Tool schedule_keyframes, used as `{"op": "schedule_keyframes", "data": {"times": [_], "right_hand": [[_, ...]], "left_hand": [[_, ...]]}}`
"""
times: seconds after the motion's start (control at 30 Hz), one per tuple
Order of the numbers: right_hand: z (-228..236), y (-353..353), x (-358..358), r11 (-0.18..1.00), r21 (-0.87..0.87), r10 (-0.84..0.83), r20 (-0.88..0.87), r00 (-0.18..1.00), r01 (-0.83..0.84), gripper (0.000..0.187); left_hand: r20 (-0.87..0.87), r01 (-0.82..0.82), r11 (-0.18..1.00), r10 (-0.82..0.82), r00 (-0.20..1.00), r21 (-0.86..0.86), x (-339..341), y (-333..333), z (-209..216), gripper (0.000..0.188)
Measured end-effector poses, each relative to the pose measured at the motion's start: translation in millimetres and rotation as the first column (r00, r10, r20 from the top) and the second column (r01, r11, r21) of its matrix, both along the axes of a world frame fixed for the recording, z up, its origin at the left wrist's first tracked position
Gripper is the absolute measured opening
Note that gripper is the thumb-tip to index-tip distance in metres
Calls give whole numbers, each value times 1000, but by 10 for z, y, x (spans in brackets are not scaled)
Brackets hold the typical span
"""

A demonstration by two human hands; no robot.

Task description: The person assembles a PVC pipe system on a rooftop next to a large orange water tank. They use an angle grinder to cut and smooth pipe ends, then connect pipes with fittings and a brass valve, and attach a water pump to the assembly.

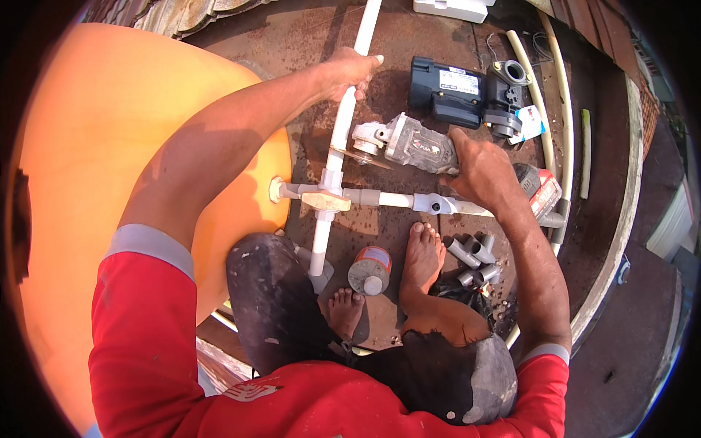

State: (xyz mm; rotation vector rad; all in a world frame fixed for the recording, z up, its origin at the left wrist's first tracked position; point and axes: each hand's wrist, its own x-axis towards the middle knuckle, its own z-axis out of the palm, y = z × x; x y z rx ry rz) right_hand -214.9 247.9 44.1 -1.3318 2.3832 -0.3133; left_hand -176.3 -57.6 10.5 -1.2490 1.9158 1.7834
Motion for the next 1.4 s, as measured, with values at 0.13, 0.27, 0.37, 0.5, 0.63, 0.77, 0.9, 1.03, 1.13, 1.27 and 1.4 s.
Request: {"op": "schedule_keyframes", "data": {"times": [0.13,0.27,0.37,0.5,0.63,0.77,0.9,1.03,1.13,1.27,1.4], "right_hand": [[-12,10,26,1000,14,-3,8,1000,3,57],[-67,-6,-11,1000,-16,15,5,1000,-15,56],[-84,-15,-16,1000,-20,16,-11,1000,-16,56],[-115,-35,-32,999,-34,32,-3,999,-32,56],[-129,-30,-66,999,12,40,-24,999,-40,56],[-137,-38,-62,999,-16,47,-11,999,-47,56],[-109,-99,-72,997,-48,56,24,998,-55,55],[-100,-77,-96,997,-50,62,14,998,-62,54],[-139,-78,-94,996,-53,70,24,997,-68,54],[-149,-119,-115,997,-51,67,21,998,-66,54],[-158,-95,-115,995,-53,79,5,997,-79,54]], "left_hand": [[-12,-3,1000,3,1000,13,21,3,14,34],[-15,4,1000,-3,1000,29,17,1,12,36],[-23,-16,999,17,1000,37,28,12,16,36],[-16,-6,1000,6,1000,16,14,9,9,36],[-24,11,999,-10,1000,42,35,-6,17,36],[-19,11,999,-10,1000,32,27,5,6,36],[-38,23,998,-21,999,53,38,-25,-17,36],[-38,24,998,-22,999,54,25,-15,-11,35],[-28,26,998,-24,999,60,37,-5,-5,35],[-12,33,998,-32,999,59,16,-45,-4,36],[-38,4,998,-2,999,68,40,-1,-19,38]]}}
